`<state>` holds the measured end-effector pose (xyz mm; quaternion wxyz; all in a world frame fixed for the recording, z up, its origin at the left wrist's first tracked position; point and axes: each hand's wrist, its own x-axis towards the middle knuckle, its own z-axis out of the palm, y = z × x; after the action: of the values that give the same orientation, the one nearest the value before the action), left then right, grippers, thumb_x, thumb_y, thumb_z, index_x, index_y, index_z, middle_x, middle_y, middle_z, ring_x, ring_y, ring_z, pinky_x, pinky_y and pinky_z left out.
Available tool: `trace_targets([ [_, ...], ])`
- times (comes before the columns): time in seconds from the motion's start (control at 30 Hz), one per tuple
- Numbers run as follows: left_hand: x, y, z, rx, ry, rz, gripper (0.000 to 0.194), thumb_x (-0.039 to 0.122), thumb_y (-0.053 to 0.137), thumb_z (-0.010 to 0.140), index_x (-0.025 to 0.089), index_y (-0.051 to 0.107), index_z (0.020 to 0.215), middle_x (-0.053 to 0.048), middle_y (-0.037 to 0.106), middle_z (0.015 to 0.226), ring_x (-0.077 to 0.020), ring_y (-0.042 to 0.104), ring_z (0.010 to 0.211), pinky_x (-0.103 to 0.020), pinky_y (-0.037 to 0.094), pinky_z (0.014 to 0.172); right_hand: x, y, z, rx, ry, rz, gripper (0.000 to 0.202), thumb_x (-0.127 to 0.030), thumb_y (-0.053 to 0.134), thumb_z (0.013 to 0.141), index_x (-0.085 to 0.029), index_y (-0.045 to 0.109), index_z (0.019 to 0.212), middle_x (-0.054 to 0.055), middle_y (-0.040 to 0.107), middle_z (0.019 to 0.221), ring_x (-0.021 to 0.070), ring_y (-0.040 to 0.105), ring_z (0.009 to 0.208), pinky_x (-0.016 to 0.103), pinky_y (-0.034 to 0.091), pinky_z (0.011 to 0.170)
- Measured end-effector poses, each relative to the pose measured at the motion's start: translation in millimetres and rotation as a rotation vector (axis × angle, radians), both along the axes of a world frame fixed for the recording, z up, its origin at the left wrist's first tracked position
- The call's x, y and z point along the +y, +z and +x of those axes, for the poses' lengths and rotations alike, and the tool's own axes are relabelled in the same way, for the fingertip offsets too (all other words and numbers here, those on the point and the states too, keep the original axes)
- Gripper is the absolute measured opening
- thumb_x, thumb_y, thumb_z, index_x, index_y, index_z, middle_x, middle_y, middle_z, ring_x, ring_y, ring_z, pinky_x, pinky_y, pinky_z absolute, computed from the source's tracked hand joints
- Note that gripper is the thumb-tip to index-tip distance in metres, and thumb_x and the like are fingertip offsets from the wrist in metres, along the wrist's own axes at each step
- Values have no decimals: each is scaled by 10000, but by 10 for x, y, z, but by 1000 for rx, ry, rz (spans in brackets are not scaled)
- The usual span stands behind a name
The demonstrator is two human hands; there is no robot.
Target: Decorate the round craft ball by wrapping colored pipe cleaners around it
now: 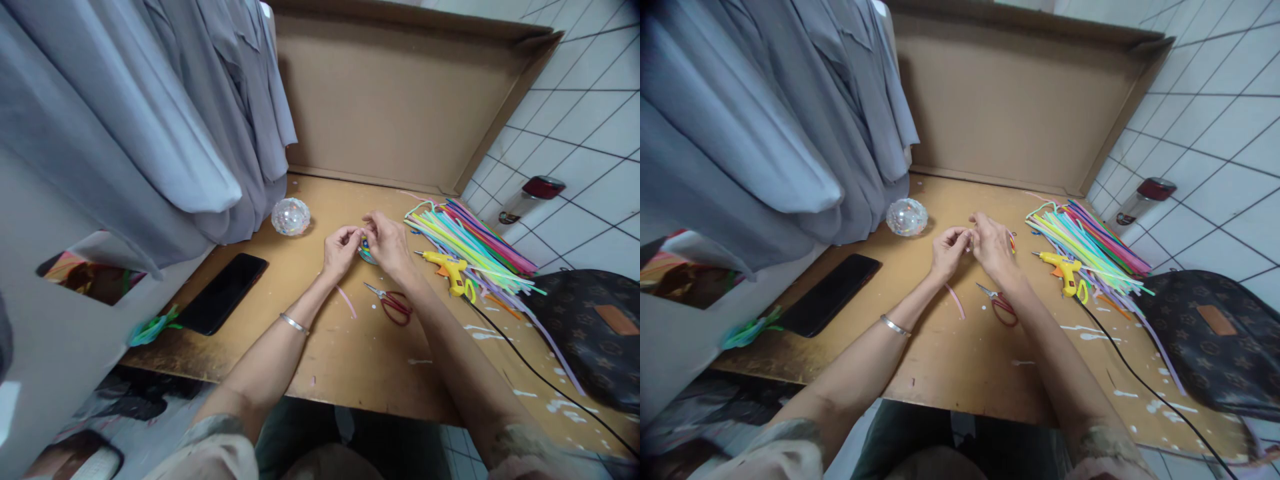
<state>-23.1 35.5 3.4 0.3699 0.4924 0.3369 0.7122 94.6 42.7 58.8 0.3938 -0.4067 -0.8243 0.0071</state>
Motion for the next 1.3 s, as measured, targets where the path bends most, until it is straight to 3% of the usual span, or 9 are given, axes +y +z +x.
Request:
trace_targets([
  [0.27,-3,34,-2,-41,64,-17,349,491,732,771,155,670,705,20,586,570,-74,475,498,-203,427,514,6,148,102,-20,-152,-24,224,-203,520,861,-183,742,841,95,751,839,224,670,777,330,485,754],
  [0.57,6,35,4,-45,88,-39,295,444,748,759,158,689,715,13,626,609,-85,527,546,-212,455,562,-78,118,-19,-216,-195,-166,219,-222,555,866,-162,765,864,101,763,833,200,659,741,287,418,672],
  [0.93,-9,28,21,-73,55,-45,335,485,785,706,163,690,715,5,647,615,-79,524,527,-212,460,544,-103,116,2,-339,-191,-40,255,-227,497,902,-160,732,829,123,742,840,206,623,710,299,368,624],
  [1.3,16,21,-6,-43,94,-61,250,396,735,749,164,657,702,23,593,601,-81,490,536,-217,424,558,-59,57,-29,-188,-203,-142,210,-263,562,853,-168,730,773,79,735,727,185,619,635,281,372,603],
])
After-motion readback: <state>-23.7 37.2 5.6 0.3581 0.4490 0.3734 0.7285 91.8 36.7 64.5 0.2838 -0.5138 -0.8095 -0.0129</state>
